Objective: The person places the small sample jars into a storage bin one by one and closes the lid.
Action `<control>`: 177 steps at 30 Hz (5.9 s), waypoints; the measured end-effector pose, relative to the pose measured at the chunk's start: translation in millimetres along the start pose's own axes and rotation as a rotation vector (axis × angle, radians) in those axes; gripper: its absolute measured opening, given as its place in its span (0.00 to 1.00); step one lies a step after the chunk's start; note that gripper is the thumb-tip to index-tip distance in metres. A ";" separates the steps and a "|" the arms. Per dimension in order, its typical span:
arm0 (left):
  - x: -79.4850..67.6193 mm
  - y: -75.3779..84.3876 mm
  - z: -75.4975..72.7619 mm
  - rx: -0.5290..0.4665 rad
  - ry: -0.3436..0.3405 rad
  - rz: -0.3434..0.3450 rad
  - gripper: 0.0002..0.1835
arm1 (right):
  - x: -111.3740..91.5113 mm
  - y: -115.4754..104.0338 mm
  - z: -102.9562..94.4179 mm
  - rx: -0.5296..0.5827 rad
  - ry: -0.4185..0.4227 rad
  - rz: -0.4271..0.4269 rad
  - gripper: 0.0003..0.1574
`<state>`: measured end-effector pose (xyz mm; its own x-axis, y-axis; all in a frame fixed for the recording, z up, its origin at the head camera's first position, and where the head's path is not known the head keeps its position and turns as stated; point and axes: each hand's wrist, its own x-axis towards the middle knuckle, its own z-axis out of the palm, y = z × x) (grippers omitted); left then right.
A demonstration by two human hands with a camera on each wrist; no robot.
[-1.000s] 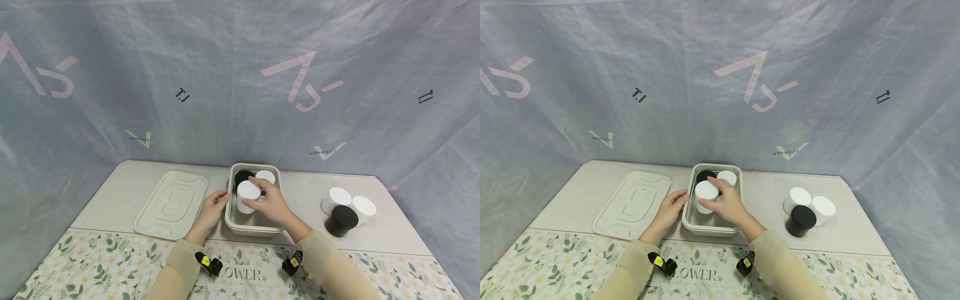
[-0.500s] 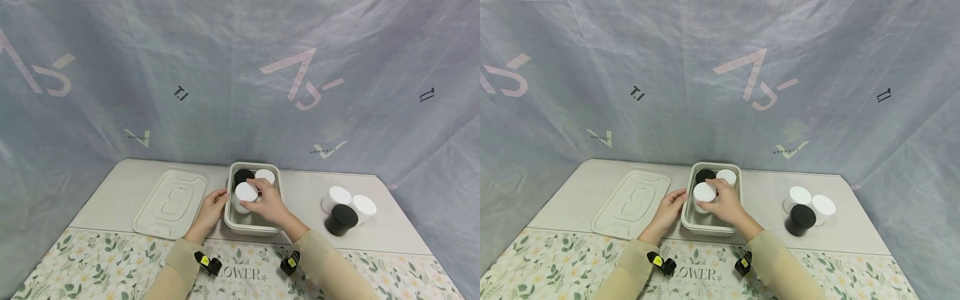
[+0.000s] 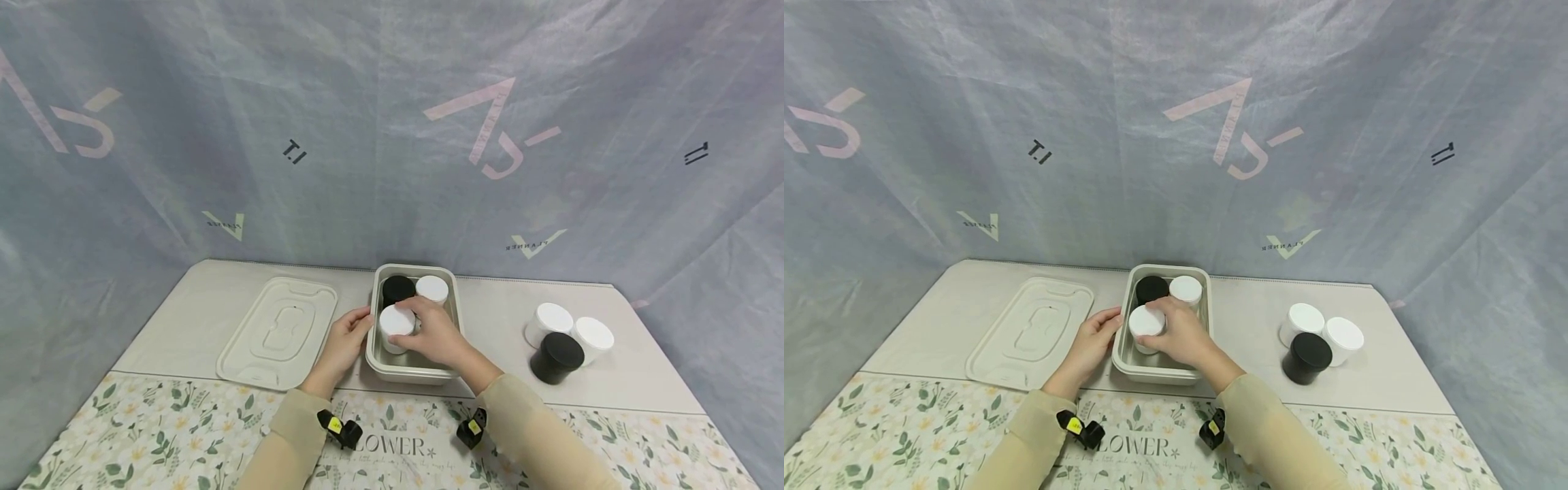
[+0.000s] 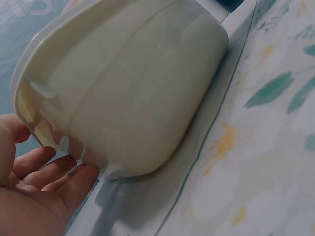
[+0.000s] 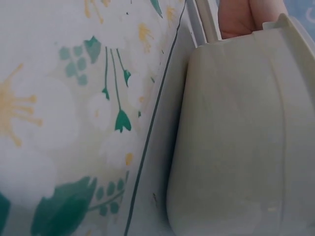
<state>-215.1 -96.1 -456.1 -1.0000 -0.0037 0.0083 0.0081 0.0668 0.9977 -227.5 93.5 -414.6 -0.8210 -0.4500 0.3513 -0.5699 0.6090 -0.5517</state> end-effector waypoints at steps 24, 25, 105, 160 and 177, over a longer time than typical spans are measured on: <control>-18.0 34.6 0.0 0.014 -0.011 -0.002 0.20 | -4.3 -7.5 -3.3 -0.178 0.002 0.035 0.24; -16.2 32.1 -0.2 0.016 -0.011 -0.003 0.20 | -4.2 -7.3 -3.2 -0.177 0.002 0.036 0.24; -19.9 33.2 -0.2 0.019 -0.017 -0.012 0.21 | -110.8 58.3 -98.9 -0.260 0.435 0.113 0.29; -3.3 2.1 -0.6 0.016 0.000 -0.001 0.22 | -159.1 83.4 -127.7 -0.350 0.288 0.508 0.42; -22.1 36.4 0.2 0.012 -0.014 -0.014 0.21 | -155.4 80.0 -126.8 -0.316 0.313 0.507 0.42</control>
<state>-192.7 -93.5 -420.0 -0.9999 0.0097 -0.0062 -0.0054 0.0786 0.9969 -149.8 295.0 -417.4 -0.9337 0.1229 0.3363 -0.0553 0.8785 -0.4745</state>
